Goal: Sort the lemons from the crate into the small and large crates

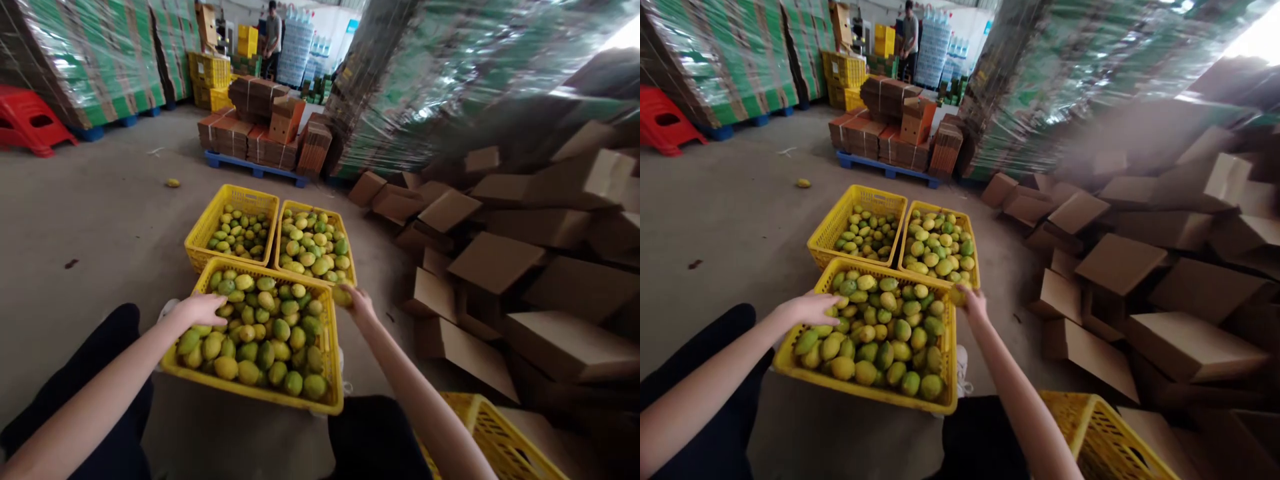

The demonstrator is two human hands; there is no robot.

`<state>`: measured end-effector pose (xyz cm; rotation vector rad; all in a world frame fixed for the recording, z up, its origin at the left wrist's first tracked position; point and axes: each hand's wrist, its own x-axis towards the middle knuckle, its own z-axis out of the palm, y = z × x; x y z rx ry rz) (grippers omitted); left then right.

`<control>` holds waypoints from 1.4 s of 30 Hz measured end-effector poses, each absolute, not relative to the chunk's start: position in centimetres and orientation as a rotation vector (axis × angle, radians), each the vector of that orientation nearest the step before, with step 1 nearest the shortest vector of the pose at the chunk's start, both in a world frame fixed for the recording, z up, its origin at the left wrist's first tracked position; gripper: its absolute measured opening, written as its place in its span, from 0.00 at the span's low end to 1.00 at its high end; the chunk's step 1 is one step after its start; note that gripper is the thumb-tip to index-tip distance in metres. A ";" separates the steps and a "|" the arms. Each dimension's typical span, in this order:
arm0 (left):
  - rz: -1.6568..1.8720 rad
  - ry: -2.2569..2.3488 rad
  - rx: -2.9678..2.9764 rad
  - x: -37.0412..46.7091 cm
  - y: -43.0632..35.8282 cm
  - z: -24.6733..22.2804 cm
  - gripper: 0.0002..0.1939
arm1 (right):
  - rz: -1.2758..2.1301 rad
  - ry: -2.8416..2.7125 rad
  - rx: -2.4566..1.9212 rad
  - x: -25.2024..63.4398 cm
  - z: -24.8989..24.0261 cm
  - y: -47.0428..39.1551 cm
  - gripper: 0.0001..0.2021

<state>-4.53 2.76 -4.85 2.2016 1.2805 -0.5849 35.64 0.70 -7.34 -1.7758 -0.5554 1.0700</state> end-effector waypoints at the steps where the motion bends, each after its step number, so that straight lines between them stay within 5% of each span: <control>1: -0.577 1.313 2.209 -4.6 2.9 -5.1 0.33 | 0.984 -0.591 -1.813 37.6 -7.7 2.5 0.25; 6: -0.524 1.378 2.198 -5.2 2.9 -5.6 0.32 | 0.272 -1.451 -2.092 43.1 -13.1 9.5 0.26; 11: -0.651 1.458 2.173 -5.6 3.0 -4.8 0.32 | 0.383 -1.531 -2.158 43.6 -18.4 11.5 0.25; 17: -0.646 1.452 2.212 -5.8 3.0 -4.5 0.27 | 0.344 -1.802 -1.906 39.7 -17.6 6.9 0.25; 22: -0.639 1.427 2.238 -4.6 2.3 -3.0 0.27 | 1.020 -1.763 -1.804 31.5 -15.7 2.6 0.11; 31: -0.424 1.304 2.261 -4.8 1.5 -2.7 0.22 | 1.041 -1.382 -2.066 17.6 -19.5 3.4 0.19; 36: -0.346 1.319 2.419 -7.1 1.4 -2.6 0.18 | 1.036 -1.372 -2.070 17.6 -17.0 4.3 0.21; 42: 0.105 1.238 2.657 -7.7 0.8 -2.0 0.35 | 1.207 -1.509 -1.849 17.8 -8.9 2.7 0.20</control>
